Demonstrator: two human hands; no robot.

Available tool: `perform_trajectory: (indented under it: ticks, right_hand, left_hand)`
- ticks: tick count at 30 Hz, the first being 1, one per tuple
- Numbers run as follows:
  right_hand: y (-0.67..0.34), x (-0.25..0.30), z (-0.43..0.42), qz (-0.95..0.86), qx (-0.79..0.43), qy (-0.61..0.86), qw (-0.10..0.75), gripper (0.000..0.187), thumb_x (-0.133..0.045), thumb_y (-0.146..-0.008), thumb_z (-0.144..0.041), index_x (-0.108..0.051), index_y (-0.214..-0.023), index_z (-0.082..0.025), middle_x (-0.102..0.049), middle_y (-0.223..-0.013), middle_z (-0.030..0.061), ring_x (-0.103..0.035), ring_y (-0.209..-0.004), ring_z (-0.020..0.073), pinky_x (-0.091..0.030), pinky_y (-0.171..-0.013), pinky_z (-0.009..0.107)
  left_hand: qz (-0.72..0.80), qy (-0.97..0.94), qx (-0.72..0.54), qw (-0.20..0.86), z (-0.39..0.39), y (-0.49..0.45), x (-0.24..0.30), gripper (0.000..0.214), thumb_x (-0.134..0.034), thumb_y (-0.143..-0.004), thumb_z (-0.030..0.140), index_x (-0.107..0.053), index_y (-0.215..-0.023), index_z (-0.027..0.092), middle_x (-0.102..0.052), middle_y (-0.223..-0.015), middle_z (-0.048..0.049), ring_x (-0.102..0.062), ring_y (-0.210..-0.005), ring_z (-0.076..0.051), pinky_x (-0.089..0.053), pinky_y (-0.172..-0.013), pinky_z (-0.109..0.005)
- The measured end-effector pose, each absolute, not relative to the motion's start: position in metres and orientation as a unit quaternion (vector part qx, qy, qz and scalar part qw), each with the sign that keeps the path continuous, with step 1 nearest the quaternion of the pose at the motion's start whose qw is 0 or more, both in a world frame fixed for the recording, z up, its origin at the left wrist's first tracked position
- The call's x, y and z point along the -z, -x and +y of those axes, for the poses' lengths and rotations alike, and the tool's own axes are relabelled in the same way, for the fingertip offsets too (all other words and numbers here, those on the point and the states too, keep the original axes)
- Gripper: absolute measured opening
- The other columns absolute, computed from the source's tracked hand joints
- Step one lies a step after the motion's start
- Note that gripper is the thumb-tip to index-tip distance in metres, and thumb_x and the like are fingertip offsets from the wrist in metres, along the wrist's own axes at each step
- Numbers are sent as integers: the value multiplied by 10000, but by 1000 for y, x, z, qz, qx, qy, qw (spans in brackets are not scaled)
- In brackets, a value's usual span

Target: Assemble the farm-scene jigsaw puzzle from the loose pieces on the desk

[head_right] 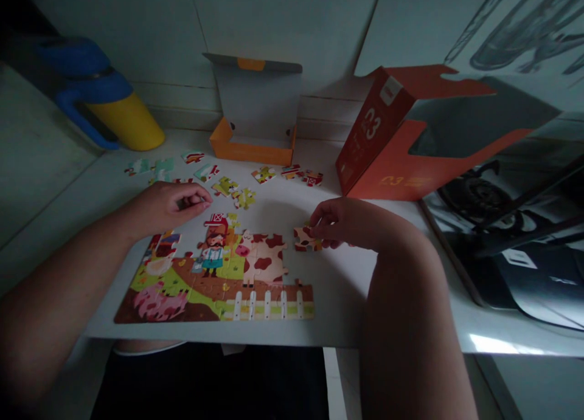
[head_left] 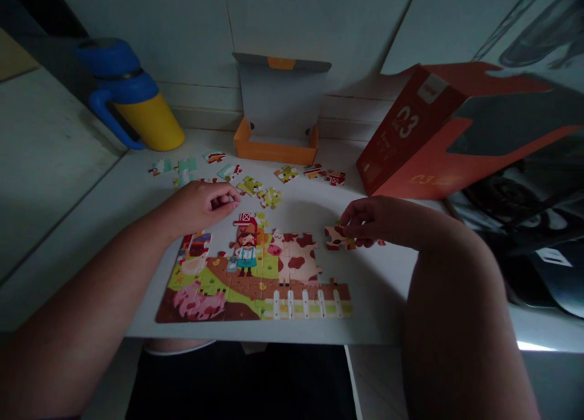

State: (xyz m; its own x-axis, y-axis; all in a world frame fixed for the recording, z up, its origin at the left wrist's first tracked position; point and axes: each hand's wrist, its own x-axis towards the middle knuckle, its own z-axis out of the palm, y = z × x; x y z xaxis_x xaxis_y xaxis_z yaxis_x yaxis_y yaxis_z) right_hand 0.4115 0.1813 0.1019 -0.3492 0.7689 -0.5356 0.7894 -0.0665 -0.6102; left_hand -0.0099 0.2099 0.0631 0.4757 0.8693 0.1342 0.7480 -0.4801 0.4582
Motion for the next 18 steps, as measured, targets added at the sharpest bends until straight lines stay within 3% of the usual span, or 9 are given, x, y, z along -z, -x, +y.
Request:
perform_trajectory:
  ticks: [3,10,18]
  right_hand:
    - [-417,-96,181,669,487,-562,7,327,-791,-868,-531,-735,-989,-232,-801,-848,57,-733,-713,198,-568,-624,296]
    - [-406,-98,182,669,454,-586,57,419,-801,-838,-613,-748,-924,-207,-809,-852,74,-743,-732,200,-556,-643,277]
    - [-401,-102,181,675,425,-600,66,342,-795,-871,-549,-767,-886,-208,-800,-798,59,-735,-699,188,-542,-634,277]
  left_hand:
    - [478,-843,-177,170,211,11,-62,238,-611,-959,419,-740,-1008,226,-722,-814,-6,-630,-717,-144,-456,-700,-264]
    - [488,-842,-156,169,211,10,-62,273,-587,-964,432,-744,-1030,218,-723,-840,-19,-642,-740,-154,-466,-723,-274]
    - [479,-846,-167,161,212,11,-62,279,-583,-968,448,-741,-1024,226,-728,-831,-18,-643,-730,-157,-467,-705,-289]
